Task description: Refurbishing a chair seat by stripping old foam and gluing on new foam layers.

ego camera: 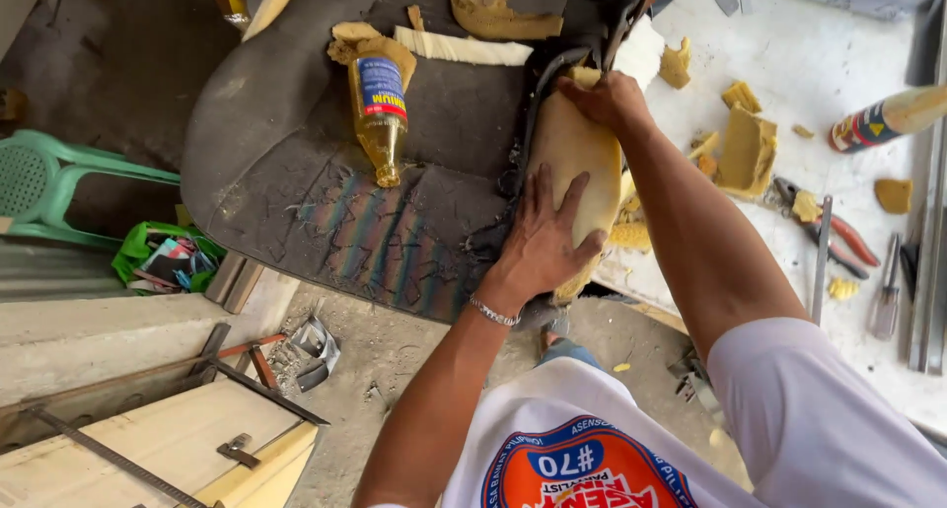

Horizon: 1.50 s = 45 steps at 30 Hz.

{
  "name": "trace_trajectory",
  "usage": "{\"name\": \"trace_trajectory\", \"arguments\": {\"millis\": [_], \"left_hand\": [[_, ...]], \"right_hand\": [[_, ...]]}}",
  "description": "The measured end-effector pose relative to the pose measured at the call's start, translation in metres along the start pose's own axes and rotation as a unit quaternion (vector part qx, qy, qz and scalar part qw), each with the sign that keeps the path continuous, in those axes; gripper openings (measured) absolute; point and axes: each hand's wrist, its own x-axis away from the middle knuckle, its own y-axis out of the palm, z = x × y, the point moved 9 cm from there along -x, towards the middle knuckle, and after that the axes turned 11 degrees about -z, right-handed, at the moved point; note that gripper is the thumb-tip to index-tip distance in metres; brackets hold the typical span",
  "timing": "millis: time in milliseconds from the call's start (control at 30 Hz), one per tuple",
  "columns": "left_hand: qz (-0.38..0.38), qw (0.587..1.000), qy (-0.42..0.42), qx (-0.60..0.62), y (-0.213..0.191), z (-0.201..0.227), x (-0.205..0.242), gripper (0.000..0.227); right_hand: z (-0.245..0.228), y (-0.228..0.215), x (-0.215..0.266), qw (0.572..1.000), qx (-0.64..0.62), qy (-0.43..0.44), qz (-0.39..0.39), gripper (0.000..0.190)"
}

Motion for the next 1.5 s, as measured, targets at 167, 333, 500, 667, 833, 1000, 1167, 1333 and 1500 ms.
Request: {"name": "trace_trajectory", "arguments": {"millis": [167, 333, 500, 667, 833, 1000, 1167, 1333, 1500], "left_hand": [[0.058, 0.998, -0.023, -0.012, -0.014, 0.000, -0.006, 0.089], [0.084, 0.988, -0.123, 0.052, -0.018, -0.036, -0.085, 0.068], [0.159, 0.981, -0.106, 0.041, -0.030, -0.039, -0.126, 0.088], [0.173, 0.979, -0.097, 0.044, -0.012, -0.063, -0.137, 0.098], [0.238, 0.964, -0.087, -0.076, -0.021, -0.047, -0.120, 0.106], [0.017, 0.985, -0.154, 0.069, -0.021, -0.061, -0.130, 0.133], [0.052, 0.987, -0.147, 0.039, -0.014, -0.068, -0.129, 0.126], [0.032, 0.986, -0.166, 0.001, -0.021, -0.047, -0.113, 0.134], [-0.031, 0.973, -0.206, 0.103, -0.021, -0.018, -0.050, 0.131]], "right_hand": [[-0.014, -0.006, 0.001, 0.999, -0.006, -0.029, 0.013, 0.107], [-0.003, 0.003, -0.023, 0.997, 0.054, -0.035, 0.040, 0.112], [-0.015, -0.008, 0.012, 0.996, 0.075, -0.017, 0.045, 0.114], [-0.001, 0.005, -0.011, 0.994, 0.097, 0.018, 0.046, 0.106], [0.023, 0.012, -0.020, 0.997, 0.059, 0.008, -0.045, 0.115], [0.001, -0.015, -0.002, 1.000, 0.003, -0.010, 0.013, 0.111], [0.015, 0.002, -0.013, 0.998, -0.016, -0.032, -0.044, 0.108], [0.011, -0.001, -0.017, 0.998, 0.011, -0.058, -0.006, 0.100], [0.009, -0.004, -0.017, 0.999, 0.041, 0.007, -0.029, 0.097]]}}
